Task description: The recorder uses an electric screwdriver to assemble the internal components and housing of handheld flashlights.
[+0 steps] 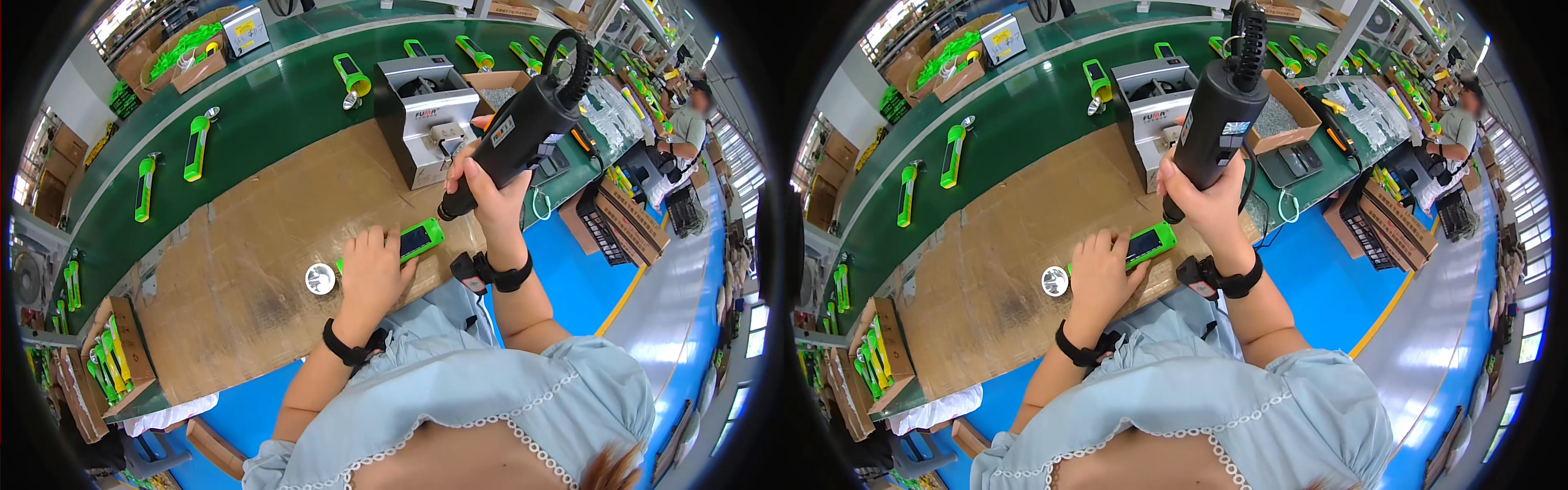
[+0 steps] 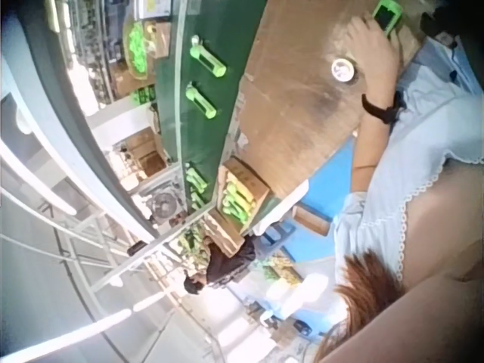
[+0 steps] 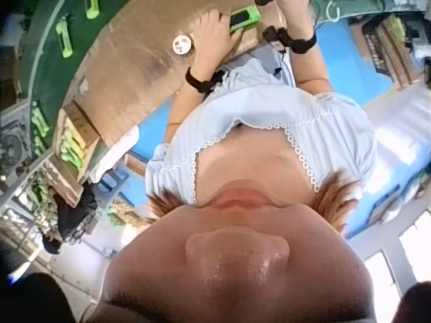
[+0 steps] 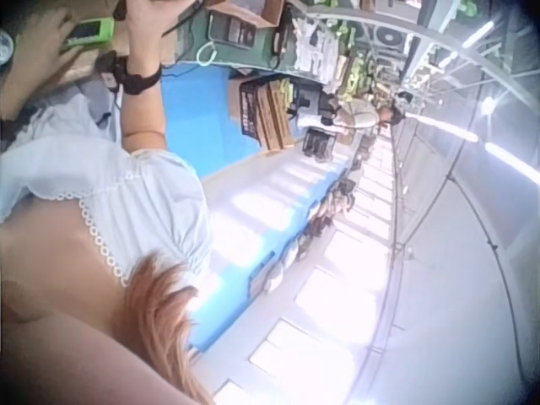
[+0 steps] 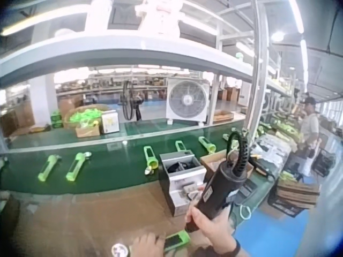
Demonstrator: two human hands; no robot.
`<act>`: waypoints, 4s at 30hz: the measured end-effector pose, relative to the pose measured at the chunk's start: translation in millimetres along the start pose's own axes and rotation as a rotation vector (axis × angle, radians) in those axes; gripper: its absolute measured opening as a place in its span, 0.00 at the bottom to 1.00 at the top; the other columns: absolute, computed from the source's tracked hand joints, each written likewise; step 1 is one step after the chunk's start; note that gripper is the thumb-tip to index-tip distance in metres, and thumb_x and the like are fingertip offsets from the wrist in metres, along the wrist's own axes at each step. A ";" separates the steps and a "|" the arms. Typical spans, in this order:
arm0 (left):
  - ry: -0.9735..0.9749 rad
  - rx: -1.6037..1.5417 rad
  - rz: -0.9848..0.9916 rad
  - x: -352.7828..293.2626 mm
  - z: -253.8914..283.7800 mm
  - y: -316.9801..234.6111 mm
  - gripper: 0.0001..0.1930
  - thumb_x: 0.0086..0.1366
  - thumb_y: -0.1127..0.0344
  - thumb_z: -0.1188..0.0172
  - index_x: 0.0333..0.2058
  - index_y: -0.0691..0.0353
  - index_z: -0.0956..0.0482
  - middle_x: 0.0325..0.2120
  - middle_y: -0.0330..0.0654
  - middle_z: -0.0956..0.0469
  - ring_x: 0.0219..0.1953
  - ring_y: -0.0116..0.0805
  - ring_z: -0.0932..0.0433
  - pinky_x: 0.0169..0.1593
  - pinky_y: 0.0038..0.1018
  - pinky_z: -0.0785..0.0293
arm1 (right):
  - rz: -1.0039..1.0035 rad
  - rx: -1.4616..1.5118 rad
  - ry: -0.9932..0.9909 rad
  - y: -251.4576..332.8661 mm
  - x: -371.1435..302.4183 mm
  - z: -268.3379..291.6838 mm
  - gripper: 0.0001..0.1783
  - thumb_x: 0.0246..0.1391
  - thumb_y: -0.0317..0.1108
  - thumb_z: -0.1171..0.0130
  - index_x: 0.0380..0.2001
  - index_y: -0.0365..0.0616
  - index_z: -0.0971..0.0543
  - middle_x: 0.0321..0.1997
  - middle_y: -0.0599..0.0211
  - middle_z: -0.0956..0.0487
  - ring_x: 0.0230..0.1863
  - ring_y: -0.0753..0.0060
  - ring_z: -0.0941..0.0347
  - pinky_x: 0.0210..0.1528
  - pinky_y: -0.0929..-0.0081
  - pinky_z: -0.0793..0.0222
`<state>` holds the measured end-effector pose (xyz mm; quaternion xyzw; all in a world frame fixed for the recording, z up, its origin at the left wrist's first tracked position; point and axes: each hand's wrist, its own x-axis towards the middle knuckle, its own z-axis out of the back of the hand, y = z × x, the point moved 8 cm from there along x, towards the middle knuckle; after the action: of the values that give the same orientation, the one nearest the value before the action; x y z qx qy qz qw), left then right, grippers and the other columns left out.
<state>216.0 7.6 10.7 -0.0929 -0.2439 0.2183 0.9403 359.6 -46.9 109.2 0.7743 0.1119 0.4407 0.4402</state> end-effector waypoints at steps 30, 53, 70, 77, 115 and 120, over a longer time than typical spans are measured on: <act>0.027 0.022 0.005 3.8 -0.1 -1.1 0.24 0.46 0.55 0.34 0.43 0.59 0.22 0.32 0.42 0.28 0.36 0.39 0.28 0.38 0.33 0.36 | -0.160 0.151 0.169 -41.5 -8.1 -1.2 0.26 0.47 0.20 0.43 0.51 0.35 0.37 0.23 0.67 0.26 0.21 0.80 0.30 0.25 0.79 0.32; 0.049 -0.201 0.171 -29.1 26.2 40.4 0.24 0.45 0.59 0.30 0.41 0.60 0.25 0.35 0.46 0.29 0.40 0.47 0.31 0.46 0.38 0.37 | 0.164 -0.226 -0.124 -7.4 85.8 27.3 0.19 0.50 0.24 0.44 0.45 0.33 0.34 0.19 0.65 0.27 0.17 0.76 0.31 0.22 0.79 0.35; -0.040 -0.144 0.251 -34.0 23.6 37.8 0.24 0.44 0.60 0.30 0.42 0.58 0.25 0.36 0.50 0.33 0.43 0.49 0.35 0.48 0.41 0.42 | 0.284 -0.136 -0.231 1.8 68.3 29.2 0.17 0.51 0.22 0.42 0.42 0.37 0.37 0.24 0.63 0.27 0.19 0.76 0.29 0.24 0.79 0.32; -0.063 -0.143 0.243 -36.1 21.7 37.1 0.24 0.45 0.59 0.31 0.41 0.61 0.26 0.36 0.52 0.33 0.42 0.50 0.35 0.49 0.43 0.43 | 0.135 -0.272 -0.079 -12.7 83.7 19.1 0.19 0.52 0.23 0.46 0.47 0.35 0.35 0.19 0.64 0.28 0.18 0.74 0.30 0.22 0.77 0.34; -0.093 -0.178 0.250 -40.5 16.6 46.5 0.25 0.42 0.62 0.30 0.40 0.57 0.29 0.36 0.49 0.34 0.41 0.48 0.34 0.44 0.39 0.41 | -0.040 0.291 0.320 -3.4 -55.7 -80.7 0.30 0.53 0.28 0.47 0.54 0.41 0.50 0.28 0.59 0.30 0.24 0.68 0.30 0.33 0.67 0.28; -0.092 -0.171 0.245 -41.7 16.9 46.1 0.24 0.43 0.61 0.30 0.40 0.57 0.28 0.36 0.48 0.34 0.41 0.47 0.34 0.44 0.39 0.41 | -0.052 0.419 0.357 -3.6 -51.0 -77.9 0.31 0.53 0.31 0.45 0.55 0.45 0.49 0.28 0.59 0.30 0.25 0.67 0.30 0.32 0.66 0.29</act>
<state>157.9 30.6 -5.1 -0.1918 -0.2914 0.3140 0.8830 269.6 -27.9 94.1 0.7552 0.2964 0.5260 0.2551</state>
